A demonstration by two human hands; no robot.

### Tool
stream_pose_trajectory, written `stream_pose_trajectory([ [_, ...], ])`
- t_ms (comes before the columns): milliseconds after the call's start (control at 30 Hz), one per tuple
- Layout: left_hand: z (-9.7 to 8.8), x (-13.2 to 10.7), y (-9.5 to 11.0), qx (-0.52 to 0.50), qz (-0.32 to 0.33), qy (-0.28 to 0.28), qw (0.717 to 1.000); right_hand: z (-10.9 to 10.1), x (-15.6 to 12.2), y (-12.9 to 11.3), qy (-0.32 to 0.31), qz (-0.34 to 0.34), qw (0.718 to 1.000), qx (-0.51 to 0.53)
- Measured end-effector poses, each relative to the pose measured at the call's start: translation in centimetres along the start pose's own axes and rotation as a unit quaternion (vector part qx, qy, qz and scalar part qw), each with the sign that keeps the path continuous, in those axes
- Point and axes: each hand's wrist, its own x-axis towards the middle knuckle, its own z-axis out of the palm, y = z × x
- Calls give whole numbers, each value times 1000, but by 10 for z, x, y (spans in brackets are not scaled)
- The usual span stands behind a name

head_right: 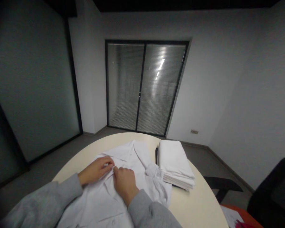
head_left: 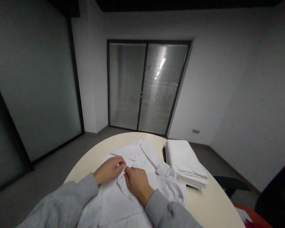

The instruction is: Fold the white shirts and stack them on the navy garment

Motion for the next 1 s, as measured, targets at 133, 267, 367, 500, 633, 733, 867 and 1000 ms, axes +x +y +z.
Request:
stream_pose_trajectory([
  [133, 11, 65, -17, 21, -11, -72, 997, -1, -5, 6, 2, 14, 1000, 8],
  [267, 31, 84, -29, 7, 22, -47, 999, -5, -12, 11, 15, 40, 999, 10],
  [367, 35, 77, -33, -6, 57, -43, 997, -9, -14, 11, 17, 39, 999, 20],
  [500, 28, 80, -48, 45, 85, -64, 993, -10, -11, 8, -26, -39, 999, 5],
  [633, 21, 105, -80, 157, -1, -73, 985, -8, -8, 6, -34, -54, 998, 1],
  [733, 21, 121, -106, 171, -109, -53, 978, -6, -8, 7, -30, -55, 998, 10],
  [867, 30, 126, -128, 168, -163, -33, 972, -3, -7, 8, -25, -64, 997, 40],
  [1000, 37, 126, -136, 174, -173, -25, 969, -2, -6, 10, 1, -64, 994, 92],
])
